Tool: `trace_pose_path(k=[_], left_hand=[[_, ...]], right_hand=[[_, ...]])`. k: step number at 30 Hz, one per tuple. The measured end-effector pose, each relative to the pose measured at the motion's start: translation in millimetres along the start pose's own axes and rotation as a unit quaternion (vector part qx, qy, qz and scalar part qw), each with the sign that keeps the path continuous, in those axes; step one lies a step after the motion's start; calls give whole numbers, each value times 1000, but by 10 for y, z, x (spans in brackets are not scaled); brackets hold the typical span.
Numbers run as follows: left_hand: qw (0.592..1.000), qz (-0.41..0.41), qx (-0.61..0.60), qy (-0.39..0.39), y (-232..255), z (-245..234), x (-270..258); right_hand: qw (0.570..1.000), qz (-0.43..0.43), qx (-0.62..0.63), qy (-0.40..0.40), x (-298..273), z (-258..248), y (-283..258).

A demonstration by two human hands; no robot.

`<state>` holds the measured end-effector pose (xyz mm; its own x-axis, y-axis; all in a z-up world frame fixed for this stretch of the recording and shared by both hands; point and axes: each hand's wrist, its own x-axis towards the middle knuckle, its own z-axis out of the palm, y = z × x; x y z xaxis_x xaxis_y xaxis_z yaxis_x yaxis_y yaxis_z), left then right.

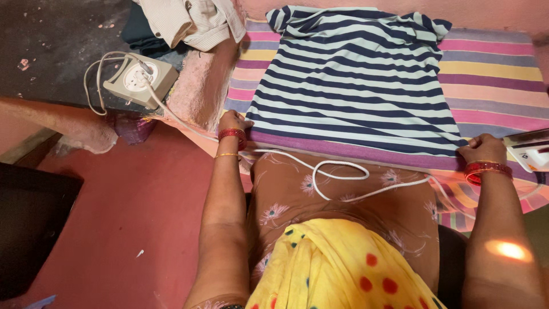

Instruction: The person irons a striped t-shirt on a colorful striped ironing board. They repeatedly smooth and reposition the shirt, then use a white electric iron to press the fabric until it is flat.

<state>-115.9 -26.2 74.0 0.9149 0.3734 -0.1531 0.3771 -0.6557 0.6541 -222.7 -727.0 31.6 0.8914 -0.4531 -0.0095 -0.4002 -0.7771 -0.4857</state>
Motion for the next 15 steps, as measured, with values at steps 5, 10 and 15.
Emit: trace_pose_path(k=[5,10,15], left_hand=[[999,-6,-31,11,28,-37,-34],[955,-11,-297,-8,118,-11,-22],[987,11,-159,27,74,35,-40]], right_hand=[[1000,-7,-8,-1,-48,-32,-63],[1000,18,18,-16,-44,-39,-56],[1000,-3,-4,-3,4,14,16]])
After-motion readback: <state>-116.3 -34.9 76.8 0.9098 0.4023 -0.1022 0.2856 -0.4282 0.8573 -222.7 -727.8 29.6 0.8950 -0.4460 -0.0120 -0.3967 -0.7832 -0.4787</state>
